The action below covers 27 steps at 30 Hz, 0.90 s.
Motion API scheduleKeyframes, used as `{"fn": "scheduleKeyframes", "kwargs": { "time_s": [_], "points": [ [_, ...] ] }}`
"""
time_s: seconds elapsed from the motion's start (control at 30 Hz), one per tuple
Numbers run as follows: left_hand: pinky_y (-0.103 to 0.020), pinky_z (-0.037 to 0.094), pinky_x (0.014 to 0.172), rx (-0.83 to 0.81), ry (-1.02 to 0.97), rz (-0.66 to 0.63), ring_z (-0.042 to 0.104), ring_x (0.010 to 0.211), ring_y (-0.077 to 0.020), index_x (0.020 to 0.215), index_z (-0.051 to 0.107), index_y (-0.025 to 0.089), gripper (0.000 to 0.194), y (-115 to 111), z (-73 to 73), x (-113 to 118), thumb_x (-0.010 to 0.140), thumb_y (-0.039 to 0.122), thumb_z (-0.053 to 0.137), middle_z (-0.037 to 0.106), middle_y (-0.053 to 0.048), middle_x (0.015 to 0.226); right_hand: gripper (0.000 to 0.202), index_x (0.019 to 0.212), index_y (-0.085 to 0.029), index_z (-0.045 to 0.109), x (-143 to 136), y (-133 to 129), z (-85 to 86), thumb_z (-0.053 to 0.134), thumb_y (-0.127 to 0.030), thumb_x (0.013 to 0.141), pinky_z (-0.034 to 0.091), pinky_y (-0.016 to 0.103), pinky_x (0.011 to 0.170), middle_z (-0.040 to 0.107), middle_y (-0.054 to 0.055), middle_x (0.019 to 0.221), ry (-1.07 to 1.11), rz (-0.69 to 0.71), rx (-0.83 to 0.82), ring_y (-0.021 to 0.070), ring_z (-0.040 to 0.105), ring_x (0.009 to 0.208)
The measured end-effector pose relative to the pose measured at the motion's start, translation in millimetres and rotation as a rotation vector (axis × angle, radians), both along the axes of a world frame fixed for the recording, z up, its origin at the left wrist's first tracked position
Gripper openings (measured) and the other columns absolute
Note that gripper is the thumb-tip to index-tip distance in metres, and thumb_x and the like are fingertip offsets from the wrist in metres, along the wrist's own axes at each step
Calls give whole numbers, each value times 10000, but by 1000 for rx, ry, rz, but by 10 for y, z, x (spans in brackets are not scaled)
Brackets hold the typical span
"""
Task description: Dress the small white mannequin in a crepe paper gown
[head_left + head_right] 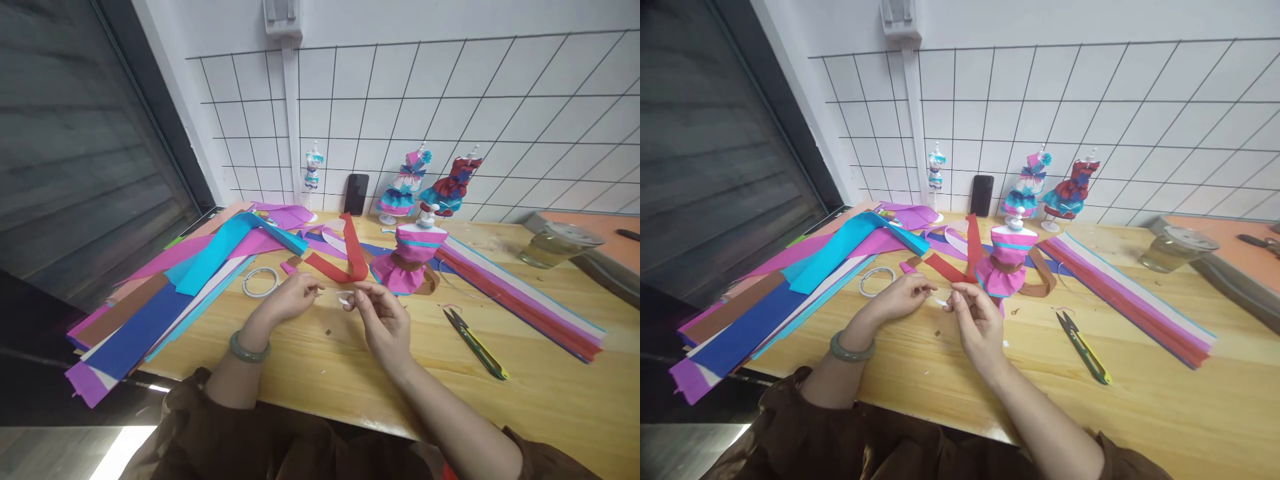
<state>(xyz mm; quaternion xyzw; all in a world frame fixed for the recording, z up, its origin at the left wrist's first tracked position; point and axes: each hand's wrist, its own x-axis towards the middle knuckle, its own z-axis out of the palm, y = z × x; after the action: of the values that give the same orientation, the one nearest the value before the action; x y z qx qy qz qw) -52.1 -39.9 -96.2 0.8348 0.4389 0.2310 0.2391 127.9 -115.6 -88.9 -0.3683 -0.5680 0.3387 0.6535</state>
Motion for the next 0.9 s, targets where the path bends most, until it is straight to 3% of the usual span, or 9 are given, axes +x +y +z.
{"fn": "scheduleKeyframes", "kwargs": {
  "time_s": [0.2, 0.33, 0.43, 0.57, 0.73, 0.83, 0.9],
  "points": [
    [-257, 483, 769, -68, -62, -53, 621, 854, -151, 1016, 671, 183, 378, -71, 44, 70, 749, 52, 438, 683, -51, 939, 133, 993, -218, 627, 9, 26, 2, 530, -247, 906, 526, 371, 820, 651, 65, 924, -67, -87, 54, 182, 638, 880],
    [-263, 487, 795, -98, -105, -80, 610, 908, -158, 1099, 634, 190, 406, -98, 37, 85, 736, 80, 487, 650, -65, 1093, 163, 1017, -221, 639, 15, 32, 31, 517, -221, 908, 509, 382, 847, 643, 74, 960, -145, -146, 117, 189, 616, 924],
    [-267, 485, 780, -104, -85, -98, 603, 869, -160, 1074, 641, 185, 365, -101, 37, 95, 734, 112, 532, 662, -59, 1023, 188, 1049, -220, 633, 20, 7, 54, 520, -195, 901, 500, 381, 837, 641, 79, 971, -172, -141, 160, 194, 610, 934],
    [-262, 484, 739, -70, -83, -60, 609, 815, -153, 945, 685, 180, 250, -74, 21, 96, 787, 135, 496, 671, -48, 891, 125, 858, -202, 636, 48, -57, 91, 518, -179, 894, 488, 335, 701, 618, 56, 797, -239, -53, 225, 176, 599, 782],
    [-262, 495, 786, -56, -132, -16, 627, 866, -153, 901, 695, 170, 226, -38, 38, 56, 778, 127, 511, 678, -59, 932, 369, 540, -203, 492, 41, -90, 106, 472, -201, 908, 373, 264, 505, 462, -11, 498, -381, 92, 337, 119, 468, 498],
    [-265, 503, 778, -81, -146, 2, 632, 857, -155, 881, 696, 170, 194, -26, 56, 32, 778, 154, 533, 678, -57, 925, 354, 567, -199, 519, 8, -66, 61, 479, -259, 913, 350, 256, 496, 492, -10, 490, -534, 119, 224, 113, 463, 472],
    [-267, 503, 774, -104, -151, 10, 631, 859, -159, 883, 694, 176, 183, -25, 63, 23, 785, 186, 540, 680, -48, 911, 243, 707, -194, 580, -10, -37, 19, 500, -313, 904, 368, 250, 509, 546, -6, 541, -612, 106, 71, 121, 500, 496]
  ]
}}
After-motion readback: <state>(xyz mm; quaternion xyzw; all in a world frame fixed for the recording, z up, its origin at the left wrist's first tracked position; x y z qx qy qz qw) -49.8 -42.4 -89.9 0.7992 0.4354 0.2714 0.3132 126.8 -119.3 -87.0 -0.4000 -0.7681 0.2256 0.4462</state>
